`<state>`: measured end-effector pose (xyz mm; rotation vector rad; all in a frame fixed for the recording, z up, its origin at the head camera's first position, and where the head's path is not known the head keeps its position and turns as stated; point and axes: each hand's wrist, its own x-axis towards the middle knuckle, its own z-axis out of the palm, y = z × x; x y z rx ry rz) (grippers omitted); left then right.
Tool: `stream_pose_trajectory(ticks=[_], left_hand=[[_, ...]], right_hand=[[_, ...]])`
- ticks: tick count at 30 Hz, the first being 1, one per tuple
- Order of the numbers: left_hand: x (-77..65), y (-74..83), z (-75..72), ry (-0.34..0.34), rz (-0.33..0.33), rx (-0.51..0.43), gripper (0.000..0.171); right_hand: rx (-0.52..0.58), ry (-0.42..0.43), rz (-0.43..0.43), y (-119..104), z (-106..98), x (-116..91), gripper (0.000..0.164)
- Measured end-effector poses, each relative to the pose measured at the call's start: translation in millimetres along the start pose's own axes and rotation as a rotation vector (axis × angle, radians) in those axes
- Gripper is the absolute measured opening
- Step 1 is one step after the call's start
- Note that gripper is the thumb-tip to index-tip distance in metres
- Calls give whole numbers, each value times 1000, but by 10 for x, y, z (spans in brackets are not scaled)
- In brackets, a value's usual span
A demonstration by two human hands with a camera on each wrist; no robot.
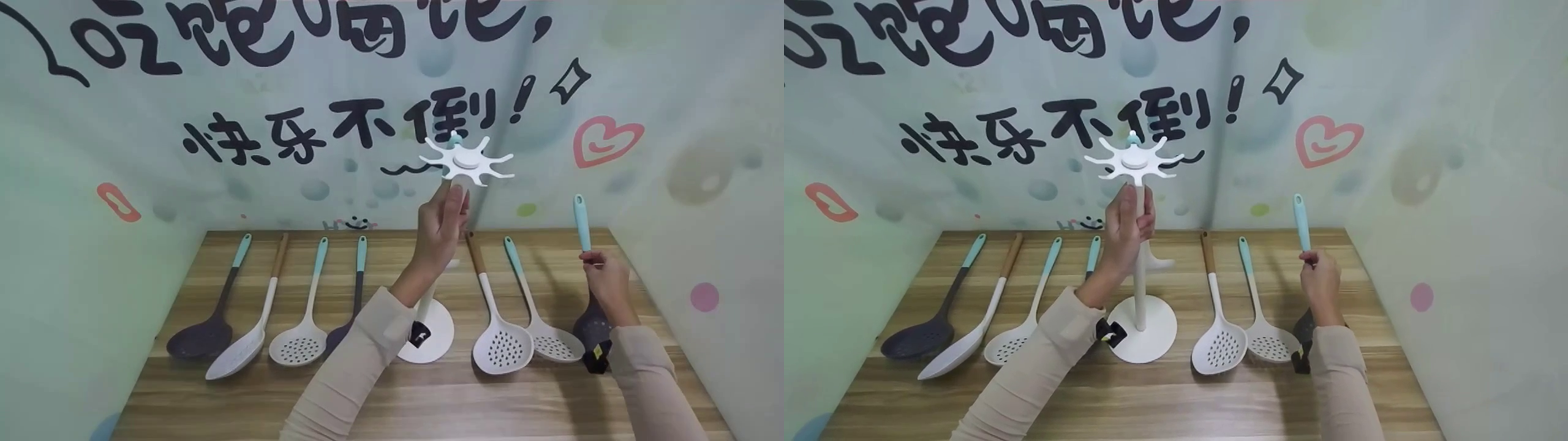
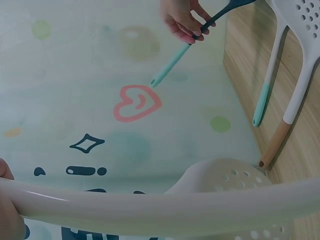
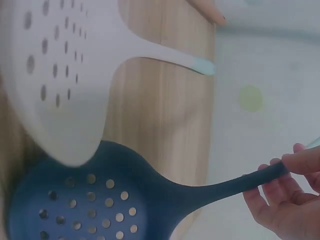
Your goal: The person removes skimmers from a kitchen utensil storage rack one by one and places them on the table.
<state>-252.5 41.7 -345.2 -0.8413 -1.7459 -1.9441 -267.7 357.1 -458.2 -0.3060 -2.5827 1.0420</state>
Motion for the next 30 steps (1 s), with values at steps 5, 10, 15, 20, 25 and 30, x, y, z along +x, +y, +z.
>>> stream_pose_trajectory(ticks=[5,10,15,20,25,30], left_hand=[[0,4,-2,-2,13,1,71],[1,5,-3,1,1,3,73],[-6,3,-3,2,-11,6,73],[-7,3,-8,2,-20,-5,73],[-14,2,-4,3,-22,3,71],[-6,-2,1,5,-12,4,71]], right_hand=[[0,-179,57,36,21,-15,29],[-32,-393,70,67,20,-17,45],[-36,-552,80,127,36,-10,57],[-42,-613,80,180,73,7,57],[-46,-644,80,219,124,8,58],[-30,-673,69,243,196,6,60]])
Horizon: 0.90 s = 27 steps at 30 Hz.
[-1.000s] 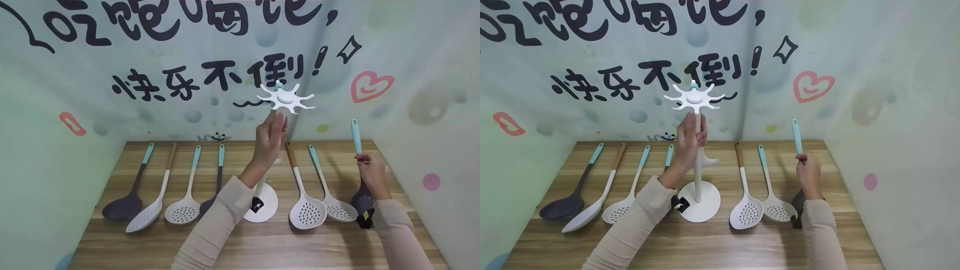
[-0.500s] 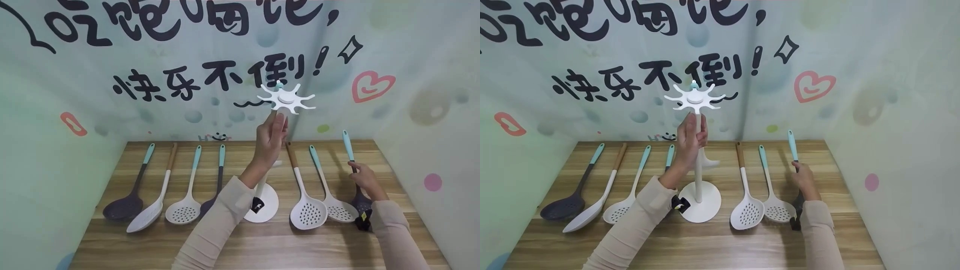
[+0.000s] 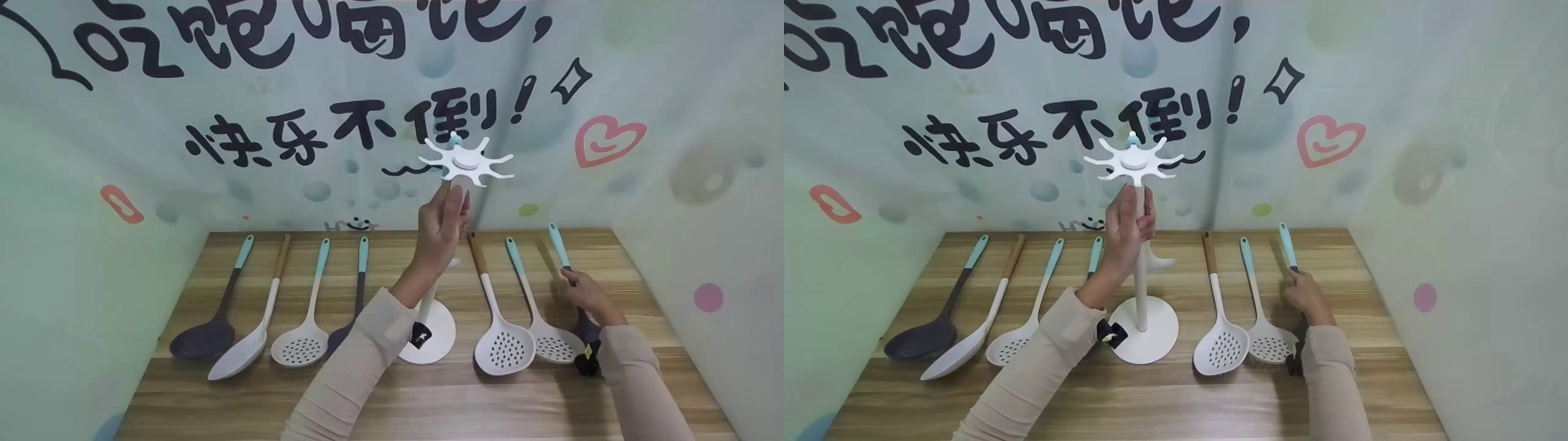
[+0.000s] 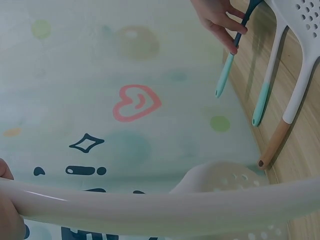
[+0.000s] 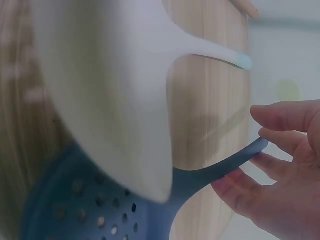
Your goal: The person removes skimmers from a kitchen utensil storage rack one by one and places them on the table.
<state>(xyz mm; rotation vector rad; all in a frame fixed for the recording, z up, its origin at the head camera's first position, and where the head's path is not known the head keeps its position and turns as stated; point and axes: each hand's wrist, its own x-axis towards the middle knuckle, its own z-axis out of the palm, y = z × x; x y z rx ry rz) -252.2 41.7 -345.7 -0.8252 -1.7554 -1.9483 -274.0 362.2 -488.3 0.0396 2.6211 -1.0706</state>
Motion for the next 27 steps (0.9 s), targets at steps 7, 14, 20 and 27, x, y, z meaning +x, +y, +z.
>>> stream_pose_trajectory(ticks=[7,14,20,27], left_hand=[[6,-9,-2,-4,8,4,72],[5,1,-15,-6,-4,10,72],[0,-6,-14,-3,-2,19,72],[-4,2,-6,0,11,17,71]], right_hand=[[-22,-33,62,14,80,26,60],[-89,-81,115,44,116,17,61],[-121,-67,104,51,105,-6,51],[-155,-44,102,71,82,-17,21]])
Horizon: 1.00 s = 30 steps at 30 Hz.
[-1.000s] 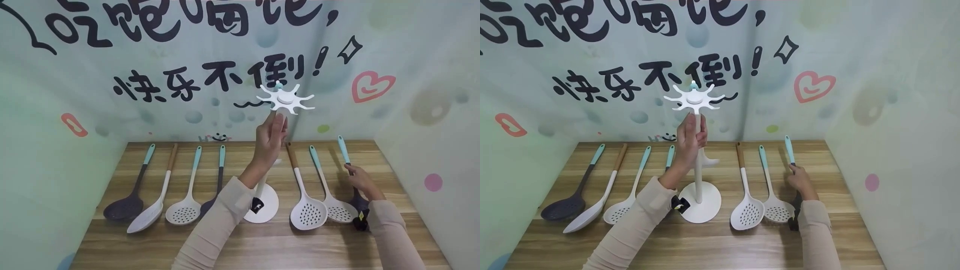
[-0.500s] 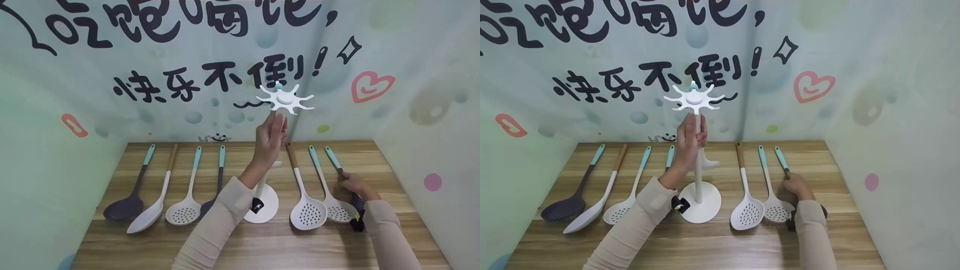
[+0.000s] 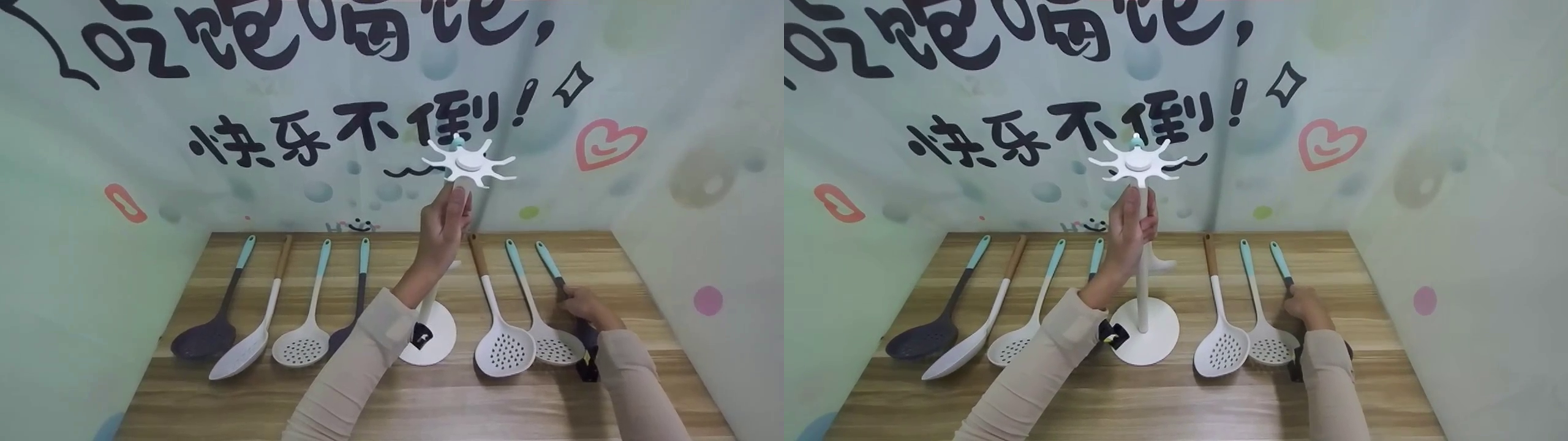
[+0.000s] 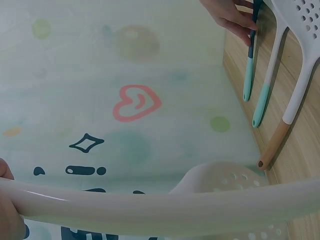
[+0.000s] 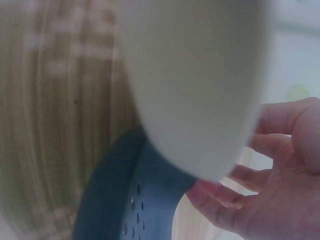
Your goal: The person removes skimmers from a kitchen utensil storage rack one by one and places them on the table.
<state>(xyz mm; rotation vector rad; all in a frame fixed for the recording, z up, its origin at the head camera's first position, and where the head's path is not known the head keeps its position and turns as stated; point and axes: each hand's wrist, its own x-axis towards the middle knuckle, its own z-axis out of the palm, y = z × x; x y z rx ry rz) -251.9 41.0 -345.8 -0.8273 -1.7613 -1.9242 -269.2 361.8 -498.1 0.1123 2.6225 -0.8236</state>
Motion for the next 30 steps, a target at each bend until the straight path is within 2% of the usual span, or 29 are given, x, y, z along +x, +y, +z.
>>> stream_pose_trajectory(ticks=[6,8,15,18,24,27,30], left_hand=[[17,1,3,3,24,-29,69],[18,2,4,1,25,-26,69],[21,-7,11,1,27,-12,68],[17,-7,11,5,30,-6,69],[8,4,9,9,26,4,70],[6,4,7,11,26,5,71],[10,2,8,13,33,-6,69]], right_hand=[[-7,-41,19,-17,-40,-36,35],[-5,-48,1,-47,-65,-56,31],[-94,-33,-75,-314,-232,-172,65],[-85,-7,-117,-484,-296,-226,65],[-8,111,-246,-908,-357,-393,65],[76,221,-357,-1168,-359,-530,61],[165,360,-508,-1455,-351,-701,55]])
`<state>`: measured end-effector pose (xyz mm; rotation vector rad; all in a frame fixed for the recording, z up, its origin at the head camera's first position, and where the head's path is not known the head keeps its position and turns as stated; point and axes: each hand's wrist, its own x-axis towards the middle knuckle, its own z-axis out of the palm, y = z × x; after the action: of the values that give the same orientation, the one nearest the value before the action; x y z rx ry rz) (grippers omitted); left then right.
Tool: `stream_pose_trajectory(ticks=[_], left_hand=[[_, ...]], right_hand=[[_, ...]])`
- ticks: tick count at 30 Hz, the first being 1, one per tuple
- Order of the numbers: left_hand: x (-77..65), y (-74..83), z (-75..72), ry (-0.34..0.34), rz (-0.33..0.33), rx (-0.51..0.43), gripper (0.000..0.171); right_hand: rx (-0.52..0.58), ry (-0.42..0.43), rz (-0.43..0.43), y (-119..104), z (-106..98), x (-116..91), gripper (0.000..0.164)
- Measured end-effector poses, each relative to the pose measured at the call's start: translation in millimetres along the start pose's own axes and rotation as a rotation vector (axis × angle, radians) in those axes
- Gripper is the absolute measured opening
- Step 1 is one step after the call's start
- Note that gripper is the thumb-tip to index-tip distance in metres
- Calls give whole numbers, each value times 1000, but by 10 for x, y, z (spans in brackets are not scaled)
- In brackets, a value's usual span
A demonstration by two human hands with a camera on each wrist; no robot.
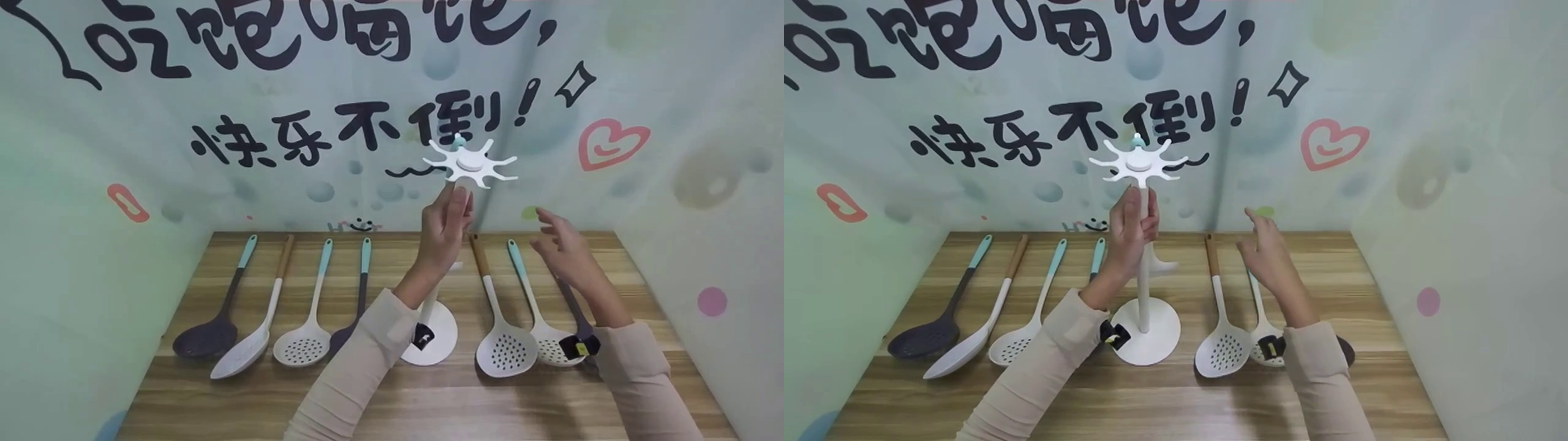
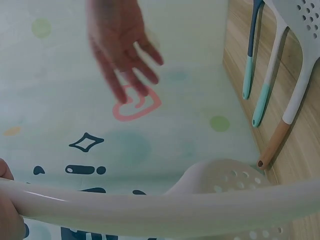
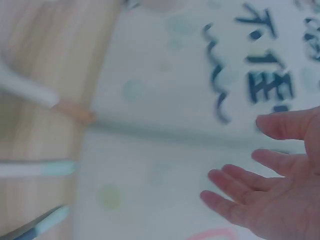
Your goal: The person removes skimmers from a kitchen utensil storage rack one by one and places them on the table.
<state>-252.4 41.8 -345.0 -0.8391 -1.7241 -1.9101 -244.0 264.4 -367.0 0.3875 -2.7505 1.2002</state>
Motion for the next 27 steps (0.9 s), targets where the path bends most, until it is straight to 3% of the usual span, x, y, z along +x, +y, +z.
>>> stream_pose_trajectory(ticks=[7,13,19,23,27], left_hand=[[-11,5,-2,-9,-10,-7,69],[-10,5,-20,-5,-26,1,72],[-3,5,-15,-3,-35,17,71],[0,15,-4,-8,-37,10,71],[-4,17,-6,-9,-50,-2,73]], right_hand=[[125,283,-289,-772,48,-96,46],[138,407,-494,-1245,59,-116,53],[85,399,-592,-1388,68,-34,54],[95,464,-634,-1397,102,14,39],[100,532,-620,-1394,128,43,24]])
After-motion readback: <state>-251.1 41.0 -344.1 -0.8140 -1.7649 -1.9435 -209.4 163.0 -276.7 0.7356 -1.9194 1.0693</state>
